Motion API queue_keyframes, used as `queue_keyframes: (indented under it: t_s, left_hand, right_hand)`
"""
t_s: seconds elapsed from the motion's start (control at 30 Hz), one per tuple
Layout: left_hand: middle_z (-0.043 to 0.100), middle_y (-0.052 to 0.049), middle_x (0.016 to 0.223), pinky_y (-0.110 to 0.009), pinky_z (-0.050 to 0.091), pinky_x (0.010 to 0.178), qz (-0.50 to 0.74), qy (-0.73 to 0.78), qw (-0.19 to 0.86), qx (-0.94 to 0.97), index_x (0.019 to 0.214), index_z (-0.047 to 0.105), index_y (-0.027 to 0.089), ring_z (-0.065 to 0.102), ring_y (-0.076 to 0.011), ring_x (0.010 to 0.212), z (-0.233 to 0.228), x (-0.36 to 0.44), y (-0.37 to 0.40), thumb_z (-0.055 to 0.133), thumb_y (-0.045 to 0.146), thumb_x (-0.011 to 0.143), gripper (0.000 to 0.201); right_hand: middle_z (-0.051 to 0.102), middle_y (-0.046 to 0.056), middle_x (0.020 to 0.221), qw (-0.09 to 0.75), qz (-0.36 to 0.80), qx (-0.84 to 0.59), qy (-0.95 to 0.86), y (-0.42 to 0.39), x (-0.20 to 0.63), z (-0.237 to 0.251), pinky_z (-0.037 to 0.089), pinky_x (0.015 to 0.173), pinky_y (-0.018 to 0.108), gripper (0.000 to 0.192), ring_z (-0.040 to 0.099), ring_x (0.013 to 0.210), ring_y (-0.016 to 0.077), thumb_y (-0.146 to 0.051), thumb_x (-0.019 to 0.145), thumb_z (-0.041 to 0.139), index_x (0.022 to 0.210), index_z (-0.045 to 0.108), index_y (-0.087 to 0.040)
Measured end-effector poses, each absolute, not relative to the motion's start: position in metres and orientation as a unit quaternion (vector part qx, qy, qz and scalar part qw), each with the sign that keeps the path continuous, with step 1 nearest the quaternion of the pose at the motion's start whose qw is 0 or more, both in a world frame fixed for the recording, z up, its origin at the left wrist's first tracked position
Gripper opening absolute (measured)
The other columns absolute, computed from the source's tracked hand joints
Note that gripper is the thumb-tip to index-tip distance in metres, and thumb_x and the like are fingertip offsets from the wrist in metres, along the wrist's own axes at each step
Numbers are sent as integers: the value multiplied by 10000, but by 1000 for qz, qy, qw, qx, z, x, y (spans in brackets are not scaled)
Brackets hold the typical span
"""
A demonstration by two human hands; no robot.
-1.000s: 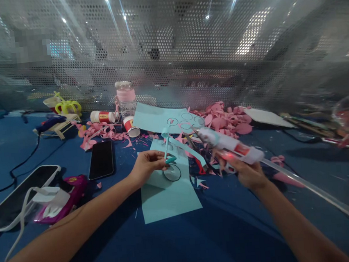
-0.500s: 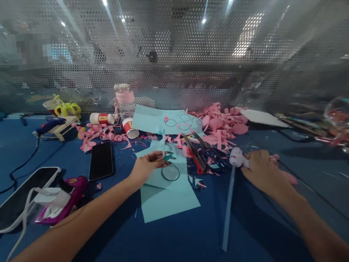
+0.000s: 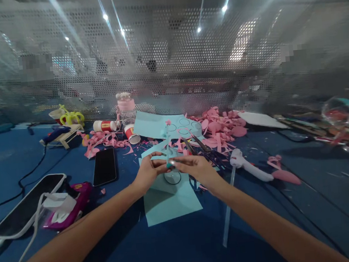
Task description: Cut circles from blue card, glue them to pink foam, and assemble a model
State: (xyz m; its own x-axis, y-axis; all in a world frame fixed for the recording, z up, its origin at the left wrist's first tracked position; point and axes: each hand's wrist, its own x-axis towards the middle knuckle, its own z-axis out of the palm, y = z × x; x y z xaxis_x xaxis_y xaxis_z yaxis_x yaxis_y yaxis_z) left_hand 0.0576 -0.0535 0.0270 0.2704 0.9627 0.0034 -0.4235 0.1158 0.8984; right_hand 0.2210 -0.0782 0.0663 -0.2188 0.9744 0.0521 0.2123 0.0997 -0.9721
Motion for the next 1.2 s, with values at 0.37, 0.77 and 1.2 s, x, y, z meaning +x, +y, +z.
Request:
queue_keyframes:
  t_s: [0.37,0.77,1.2]
  left_hand:
    - [693,-44,761,-345,514,728,504,339,644,465,868,349,188,671,-178,707,21,64,-59,765,129,561,521]
    - [498,-117,1260,-398,401,945,570,452,276,629,1222,446,203,471,-255,1149,27,49,-55,686,254,677,598]
    - [704,-58,873,-313,522,745,566,410,476,534,1031,619,135,661,-194,791,24,57,-46,631,177,691,343]
  right_hand:
    - [728,65,764,498,440,-488,-566,-72,202,45,494,702,347,296,649,735,230,-402,637,690,810,748,-168]
    - [689,62,595,502,485,-478,-534,-66,220,49,521,507,276,320,625,496,168,-434,582,733,723,748,-147]
    - [649,23,527,465,515,-459,-555,-74,199,43,500,496,249,278,556,439,116,-408,567,746,637,724,-139]
